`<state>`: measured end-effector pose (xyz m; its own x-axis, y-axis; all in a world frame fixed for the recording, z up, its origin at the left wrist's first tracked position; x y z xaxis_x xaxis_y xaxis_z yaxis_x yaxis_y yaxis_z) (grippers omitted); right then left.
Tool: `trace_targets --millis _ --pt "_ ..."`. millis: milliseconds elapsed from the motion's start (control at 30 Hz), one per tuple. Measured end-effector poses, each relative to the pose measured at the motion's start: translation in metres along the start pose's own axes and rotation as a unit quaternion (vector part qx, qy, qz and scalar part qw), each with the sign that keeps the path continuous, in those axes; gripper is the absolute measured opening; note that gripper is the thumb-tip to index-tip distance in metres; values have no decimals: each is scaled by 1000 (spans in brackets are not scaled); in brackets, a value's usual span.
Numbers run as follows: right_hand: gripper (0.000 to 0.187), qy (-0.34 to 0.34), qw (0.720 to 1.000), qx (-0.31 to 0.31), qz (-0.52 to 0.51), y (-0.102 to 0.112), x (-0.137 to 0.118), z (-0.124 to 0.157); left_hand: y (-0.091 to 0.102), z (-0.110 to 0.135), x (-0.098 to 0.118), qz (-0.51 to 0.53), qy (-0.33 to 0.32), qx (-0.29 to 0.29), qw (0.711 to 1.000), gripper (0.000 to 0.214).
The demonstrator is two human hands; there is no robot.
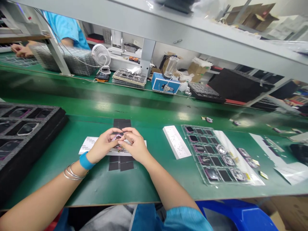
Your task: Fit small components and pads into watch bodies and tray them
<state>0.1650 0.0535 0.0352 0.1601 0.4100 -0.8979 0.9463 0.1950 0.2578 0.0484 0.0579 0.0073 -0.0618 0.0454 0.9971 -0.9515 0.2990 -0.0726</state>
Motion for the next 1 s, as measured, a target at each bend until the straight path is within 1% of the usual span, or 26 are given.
trace_targets --millis 67,300,433,500,533,567,600,633,667,700,733,767,800,833,867,900,933,967,1000 --pt "6 2 1000 1 -2 0 0 -1 1 0 0 -9 -2 1 1000 40" --pt "3 -7 999 -34 8 -1 -1 0 1 1 2 -28 -8 -3 1000 40" --pt "5 -12 998 -48 44 -7 -6 1 2 0 -2 -29 14 1 999 45" --pt "7 3 996 -55 69 -4 -14 -2 4 -1 -5 -27 28 9 999 48" --pt "8 11 995 -47 84 4 -18 -4 4 -1 -6 -24 34 12 999 48" --pt "9 15 995 -24 101 18 -22 -5 5 -1 -7 -20 38 16 999 49" --pt "10 8 993 11 120 37 -25 -6 5 -1 -7 -17 41 20 999 49" --pt "12 -9 987 63 145 62 -25 -5 5 0 -7 -13 44 21 999 49" --pt "13 -40 977 119 171 91 -23 -1 4 0 -6 -10 47 21 999 50" --pt "13 -81 961 165 207 120 -18 4 3 1 -6 -8 49 17 999 50" --pt "10 -122 935 215 254 150 -13 11 1 2 -6 -4 52 11 999 51" --pt "6 -161 909 237 303 174 -7 17 -1 3 -6 0 55 3 998 51" --pt "3 -202 881 252 346 193 0 22 -4 3 -6 6 58 -6 998 51" --pt "6 -235 857 265 375 207 6 26 -6 4 -6 12 58 -13 998 51" --pt "9 -254 844 273 387 212 10 27 -7 4 -6 17 57 -18 998 51" --pt "10 -257 844 281 377 210 13 27 -9 5 -7 18 56 -21 998 51" --pt "10 -242 861 284 346 200 13 24 -10 5 -7 16 55 -23 998 52" --pt "10 -213 889 276 298 182 12 18 -10 5 -8 11 54 -23 998 54" --pt "11 -178 918 260 239 159 9 13 -11 6 -8 2 53 -24 998 55"
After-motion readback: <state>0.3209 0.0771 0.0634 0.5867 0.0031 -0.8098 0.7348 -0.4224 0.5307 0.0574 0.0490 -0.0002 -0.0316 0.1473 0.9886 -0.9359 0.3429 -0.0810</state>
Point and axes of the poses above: each hand's wrist, its own z-axis away from the middle knuckle, its own y-axis out of the back of the hand, x = y × z, the point moved 7 cm from there along -z, towards the middle knuckle, and after that the axes turned 6 degrees about -z, right-handed, at the moved point
